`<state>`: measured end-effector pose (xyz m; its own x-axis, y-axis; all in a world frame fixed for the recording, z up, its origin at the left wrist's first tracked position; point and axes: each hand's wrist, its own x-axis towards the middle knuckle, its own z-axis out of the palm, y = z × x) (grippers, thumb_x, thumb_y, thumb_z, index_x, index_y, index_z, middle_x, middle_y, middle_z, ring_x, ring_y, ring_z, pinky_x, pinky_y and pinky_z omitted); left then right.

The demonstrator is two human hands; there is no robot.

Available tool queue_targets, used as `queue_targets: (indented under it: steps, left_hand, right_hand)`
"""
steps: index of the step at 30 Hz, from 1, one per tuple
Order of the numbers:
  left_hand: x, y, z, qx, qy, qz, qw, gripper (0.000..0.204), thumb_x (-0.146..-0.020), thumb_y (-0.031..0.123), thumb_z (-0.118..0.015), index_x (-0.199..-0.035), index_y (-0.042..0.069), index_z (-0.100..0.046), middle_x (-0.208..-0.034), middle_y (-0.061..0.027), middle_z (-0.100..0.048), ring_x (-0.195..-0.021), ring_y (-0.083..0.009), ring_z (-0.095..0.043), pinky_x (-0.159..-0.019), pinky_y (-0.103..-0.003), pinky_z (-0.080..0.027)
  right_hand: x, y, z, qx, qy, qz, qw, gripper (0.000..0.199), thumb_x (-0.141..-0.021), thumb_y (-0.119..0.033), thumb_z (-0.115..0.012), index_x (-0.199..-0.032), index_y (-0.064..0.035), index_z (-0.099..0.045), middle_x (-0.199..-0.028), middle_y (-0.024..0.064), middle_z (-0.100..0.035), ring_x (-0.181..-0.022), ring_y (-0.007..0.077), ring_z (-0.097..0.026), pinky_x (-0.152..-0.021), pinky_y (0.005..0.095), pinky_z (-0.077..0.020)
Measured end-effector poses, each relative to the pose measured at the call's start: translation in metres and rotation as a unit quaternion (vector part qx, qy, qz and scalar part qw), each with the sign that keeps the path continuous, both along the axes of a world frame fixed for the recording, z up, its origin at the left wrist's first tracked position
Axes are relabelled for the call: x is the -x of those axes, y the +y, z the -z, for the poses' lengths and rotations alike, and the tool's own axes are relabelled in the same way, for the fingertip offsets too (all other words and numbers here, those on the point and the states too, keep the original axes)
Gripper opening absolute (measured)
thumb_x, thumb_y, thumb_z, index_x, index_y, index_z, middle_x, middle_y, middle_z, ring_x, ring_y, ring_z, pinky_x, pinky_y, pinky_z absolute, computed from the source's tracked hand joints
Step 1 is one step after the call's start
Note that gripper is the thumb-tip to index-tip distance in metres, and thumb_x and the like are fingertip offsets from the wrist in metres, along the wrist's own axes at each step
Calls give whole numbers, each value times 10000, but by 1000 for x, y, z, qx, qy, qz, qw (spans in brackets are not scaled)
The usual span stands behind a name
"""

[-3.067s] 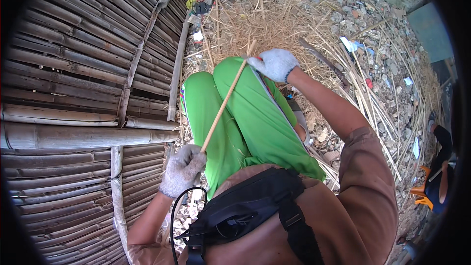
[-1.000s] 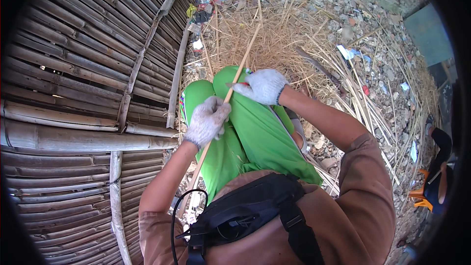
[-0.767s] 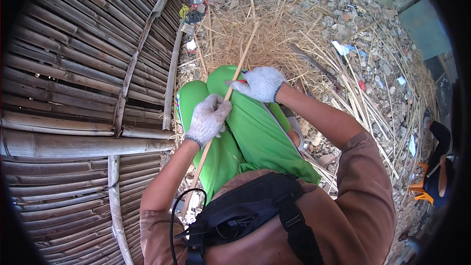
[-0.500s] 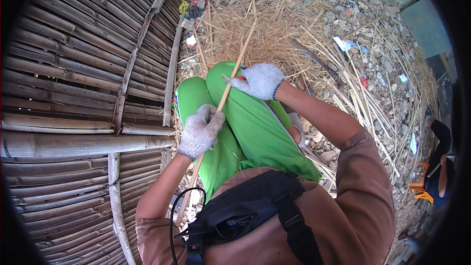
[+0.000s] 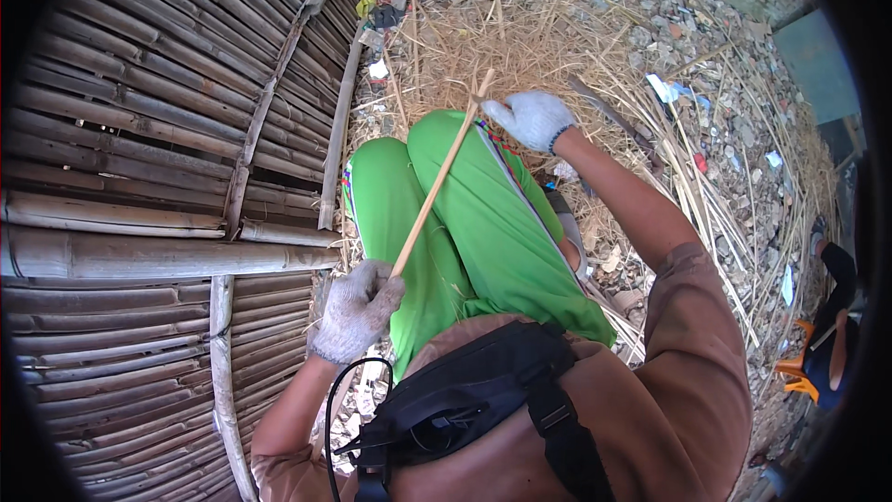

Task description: The person strips bark or outer layers from long bamboo poles using a small hand tool while sitting on the ground.

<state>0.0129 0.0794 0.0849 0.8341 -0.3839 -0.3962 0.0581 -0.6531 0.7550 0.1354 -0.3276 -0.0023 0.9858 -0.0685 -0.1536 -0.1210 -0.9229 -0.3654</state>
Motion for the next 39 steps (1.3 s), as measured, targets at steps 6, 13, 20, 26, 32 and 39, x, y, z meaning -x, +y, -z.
queue_targets:
  steps: [6,13,20,26,32,39]
  left_hand:
    - [-43,-59,2,7,52,-11,999,328,-1094,347,-683,-1123,25,-629,-786,-24,-655,-525,-98,-596,-445,-285,-494]
    - [-86,-112,19,53,47,4,997,331,-1093,359,-680,-1115,32,-634,-793,-35,-659,-527,-109,-615,-442,-295,-511]
    - [-58,-79,13,13,17,25,999,347,-1088,359,-697,-1096,17,-642,-750,-33,-665,-508,-107,-627,-439,-295,-516]
    - [-36,-41,10,4,-8,24,1000,286,-1090,308,-704,-1061,29,-647,-657,-23,-608,-498,-114,-621,-470,-313,-511]
    - [-7,-2,4,-18,-38,21,999,258,-1063,259,-736,-1085,5,-699,-658,-29,-605,-563,-99,-606,-545,-315,-517]
    - [8,13,2,-30,-73,44,996,240,-1066,218,-723,-1120,-14,-686,-758,-35,-679,-645,-82,-621,-606,-292,-530]
  right_hand:
    - [18,45,-17,-30,-30,-73,996,863,-1080,-758,-356,-952,-47,-827,-979,290,-783,-944,470,-776,-880,592,-605]
    - [38,61,-28,25,-3,-107,994,885,-1081,-764,-347,-965,-39,-840,-933,285,-786,-899,464,-786,-842,589,-625]
    - [30,41,-22,0,13,-69,998,880,-1068,-798,-336,-1011,-88,-852,-964,266,-794,-946,458,-784,-874,592,-617]
    - [26,45,-15,-6,-15,-79,997,896,-1060,-807,-346,-965,-62,-835,-969,272,-792,-941,458,-781,-872,581,-613]
    - [4,11,-1,0,2,-38,999,874,-1064,-804,-334,-931,-99,-834,-968,240,-806,-943,455,-781,-894,586,-600]
    - [-6,-3,1,38,-11,-27,999,839,-1073,-793,-353,-978,-103,-822,-1024,247,-800,-995,453,-771,-912,583,-588]
